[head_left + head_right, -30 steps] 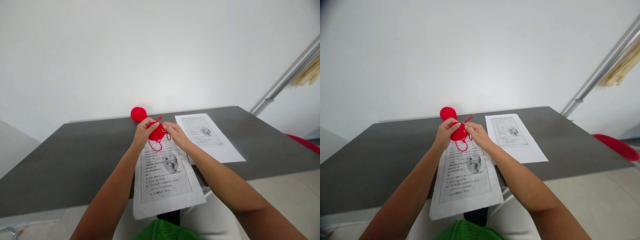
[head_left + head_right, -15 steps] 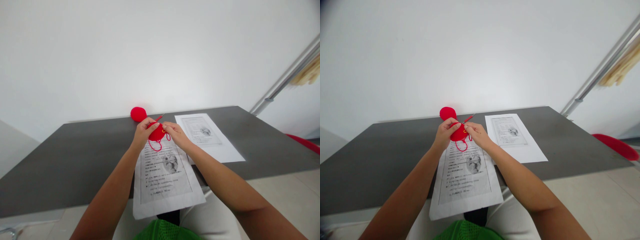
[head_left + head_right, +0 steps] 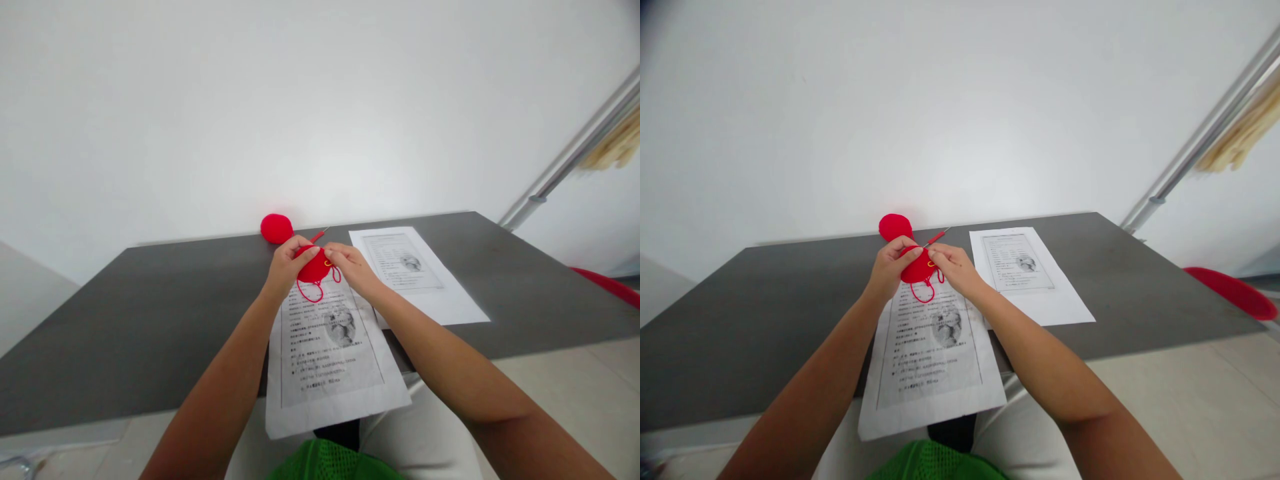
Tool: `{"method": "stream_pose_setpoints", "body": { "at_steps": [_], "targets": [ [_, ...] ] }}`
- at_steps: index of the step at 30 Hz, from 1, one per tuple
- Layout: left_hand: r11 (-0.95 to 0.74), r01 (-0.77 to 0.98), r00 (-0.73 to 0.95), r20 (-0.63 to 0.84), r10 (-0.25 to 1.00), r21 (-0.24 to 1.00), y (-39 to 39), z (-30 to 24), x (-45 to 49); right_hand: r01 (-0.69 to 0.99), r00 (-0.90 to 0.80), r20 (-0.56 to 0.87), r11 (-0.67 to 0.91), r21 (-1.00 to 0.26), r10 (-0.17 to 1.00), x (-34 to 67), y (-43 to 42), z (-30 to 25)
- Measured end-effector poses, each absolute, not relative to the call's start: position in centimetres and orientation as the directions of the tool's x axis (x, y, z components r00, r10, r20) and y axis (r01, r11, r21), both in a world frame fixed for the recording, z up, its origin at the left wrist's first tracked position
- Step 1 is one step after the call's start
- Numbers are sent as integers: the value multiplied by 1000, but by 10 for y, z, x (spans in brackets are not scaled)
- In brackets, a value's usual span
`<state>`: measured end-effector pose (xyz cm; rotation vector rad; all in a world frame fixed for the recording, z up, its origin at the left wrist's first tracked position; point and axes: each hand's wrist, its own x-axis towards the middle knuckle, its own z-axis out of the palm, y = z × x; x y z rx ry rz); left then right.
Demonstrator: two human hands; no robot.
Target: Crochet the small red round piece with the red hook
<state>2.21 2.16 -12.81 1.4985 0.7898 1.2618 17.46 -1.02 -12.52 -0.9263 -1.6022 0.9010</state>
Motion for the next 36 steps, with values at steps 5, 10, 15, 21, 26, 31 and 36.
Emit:
{"method": "stream_pose_setpoints", "body": {
  "at_steps": [5, 10, 15, 21, 26, 31, 36],
  "targets": [
    [-312, -92, 245, 326, 913, 945, 21, -127, 22, 131, -164, 391, 412, -902, 906, 174, -11, -124],
    [-304, -84, 252, 316, 915, 949, 21, -127, 22, 144, -169, 397, 420, -896, 902, 174, -13, -123],
    [-305, -69, 258, 312, 914, 950, 21, -127, 22, 160, -158, 397, 420, -893, 904, 174, -12, -123],
    [-202, -173, 294, 246, 924, 964, 22, -130, 24, 192, -87, 435, 443, -876, 896, 175, -12, -122],
    [-175, -251, 307, 250, 918, 952, 23, -131, 24, 149, -78, 439, 446, -883, 895, 175, -11, -121],
    [-203, -239, 294, 270, 917, 950, 24, -131, 22, 140, -82, 409, 417, -898, 909, 175, -10, -122],
    [-224, -208, 275, 277, 921, 952, 23, -131, 22, 131, -83, 402, 410, -903, 912, 175, -10, -122]
  ]
}}
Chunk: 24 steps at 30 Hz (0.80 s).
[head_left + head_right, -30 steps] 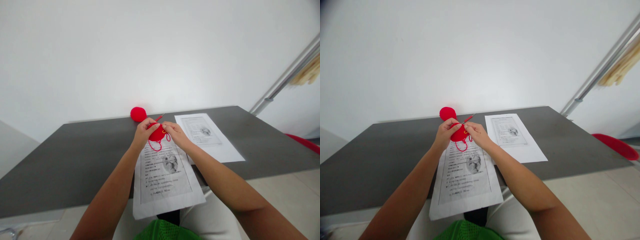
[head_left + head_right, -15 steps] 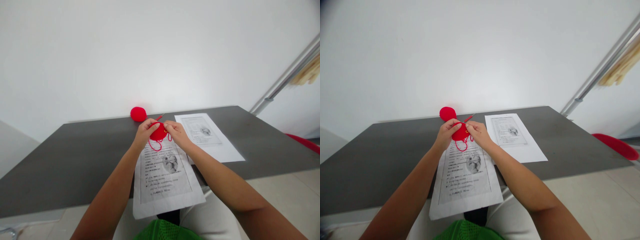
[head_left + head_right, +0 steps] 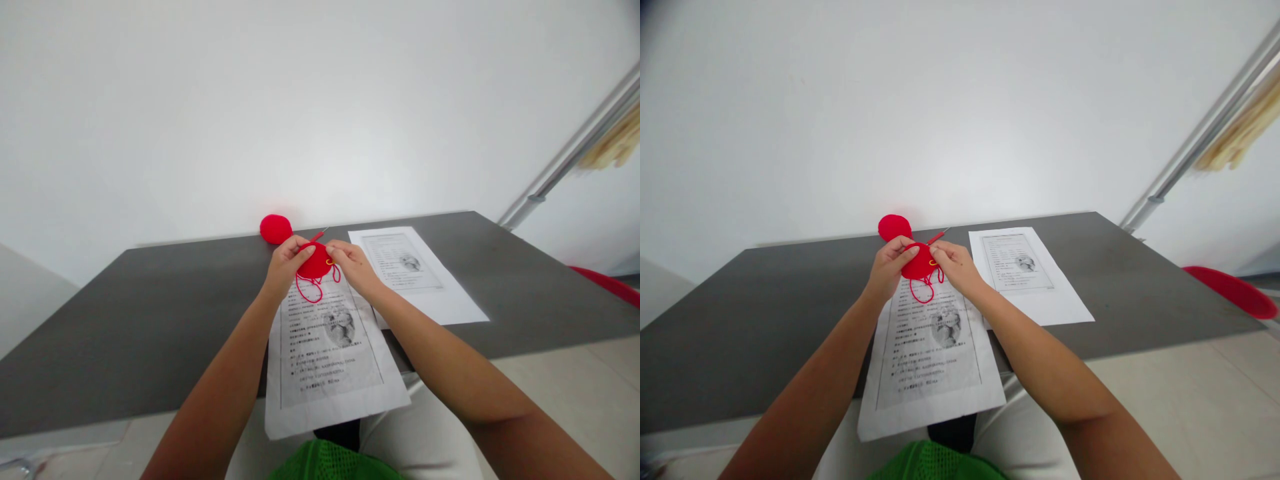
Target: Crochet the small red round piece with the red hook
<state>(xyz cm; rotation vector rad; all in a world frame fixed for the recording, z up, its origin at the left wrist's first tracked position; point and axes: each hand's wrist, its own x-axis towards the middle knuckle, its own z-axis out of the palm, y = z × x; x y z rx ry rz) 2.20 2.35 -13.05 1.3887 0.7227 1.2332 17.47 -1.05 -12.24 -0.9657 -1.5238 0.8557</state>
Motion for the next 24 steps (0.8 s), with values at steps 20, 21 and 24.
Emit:
{"method": "stream_pose_setpoints", "body": {
  "at_steps": [20, 21, 24],
  "targets": [
    [-264, -147, 275, 295, 915, 953, 23, -129, 22, 122, -85, 377, 385, -915, 922, 175, -9, -124],
    [-262, -146, 276, 293, 915, 954, 23, -129, 22, 121, -86, 380, 388, -914, 921, 175, -8, -124],
    [-264, -143, 277, 295, 915, 954, 22, -129, 22, 123, -89, 386, 395, -910, 918, 175, -8, -124]
  ]
}}
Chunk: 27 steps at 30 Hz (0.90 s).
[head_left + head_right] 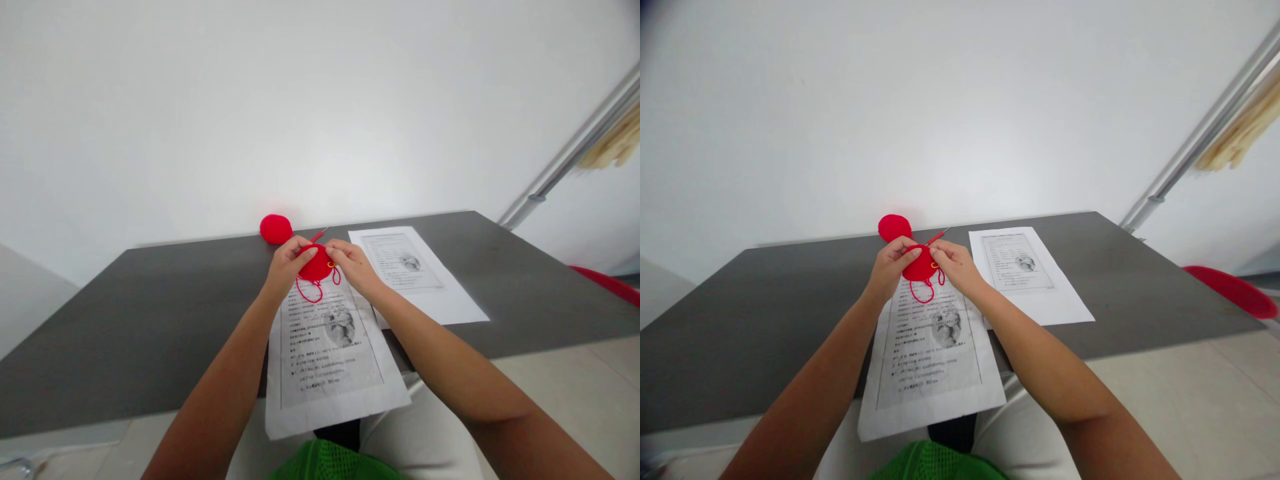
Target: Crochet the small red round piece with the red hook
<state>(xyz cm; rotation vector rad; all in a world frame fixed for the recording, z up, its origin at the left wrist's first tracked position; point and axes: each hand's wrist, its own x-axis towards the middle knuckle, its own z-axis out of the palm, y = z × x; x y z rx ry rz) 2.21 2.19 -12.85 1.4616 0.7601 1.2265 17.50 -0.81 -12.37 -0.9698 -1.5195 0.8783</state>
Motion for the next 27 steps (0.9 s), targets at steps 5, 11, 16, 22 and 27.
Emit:
{"method": "stream_pose_setpoints", "body": {
  "at_steps": [5, 11, 16, 22, 27],
  "targets": [
    [-269, -138, 284, 298, 911, 953, 22, -129, 22, 125, -88, 386, 395, -910, 918, 175, -9, -122],
    [-282, -139, 300, 312, 901, 949, 23, -129, 21, 134, -91, 384, 393, -910, 919, 175, -10, -120],
    [-278, -133, 303, 306, 902, 951, 22, -128, 22, 137, -93, 389, 399, -907, 916, 175, -10, -121],
    [-278, -136, 305, 307, 901, 951, 22, -127, 22, 142, -100, 399, 410, -901, 911, 176, -9, -122],
    [-279, -128, 304, 305, 902, 952, 23, -128, 22, 123, -100, 396, 406, -906, 913, 175, -8, -123]
  ]
}}
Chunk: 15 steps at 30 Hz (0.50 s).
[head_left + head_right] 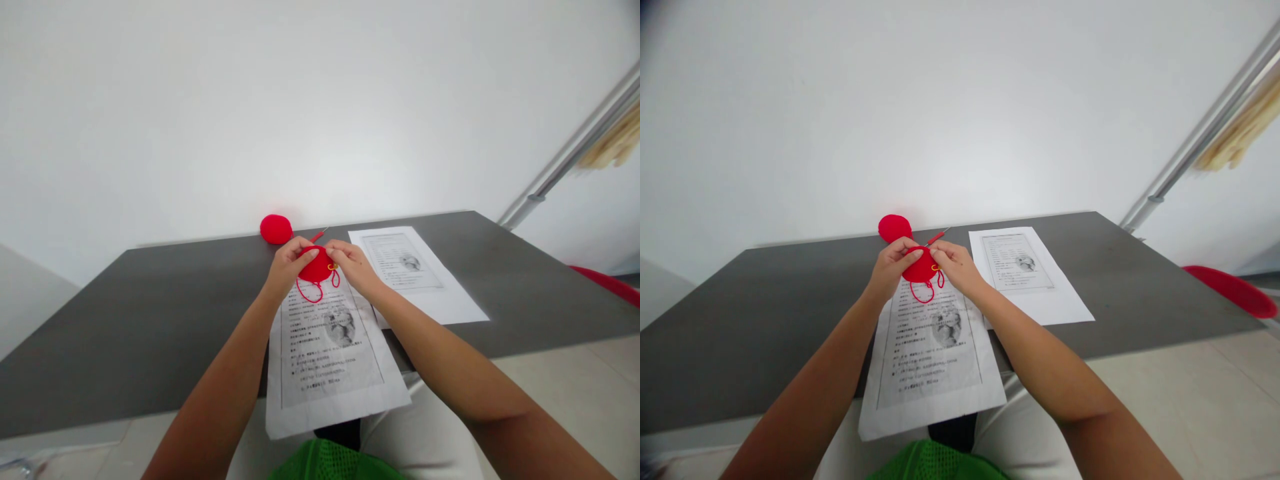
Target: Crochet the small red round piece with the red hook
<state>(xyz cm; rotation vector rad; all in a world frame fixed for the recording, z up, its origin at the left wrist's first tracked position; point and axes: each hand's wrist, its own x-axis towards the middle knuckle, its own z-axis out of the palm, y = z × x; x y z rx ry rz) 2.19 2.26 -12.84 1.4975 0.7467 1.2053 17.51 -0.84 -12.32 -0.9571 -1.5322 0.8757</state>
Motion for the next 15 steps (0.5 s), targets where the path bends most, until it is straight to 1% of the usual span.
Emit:
{"method": "stream_pose_setpoints", "body": {
  "at_steps": [7, 15],
  "targets": [
    [-287, -120, 312, 311, 898, 950, 22, -128, 22, 128, -104, 398, 409, -903, 911, 175, -10, -122],
    [-255, -126, 294, 281, 914, 959, 20, -126, 22, 120, -104, 394, 405, -907, 913, 176, -9, -123]
  ]
}}
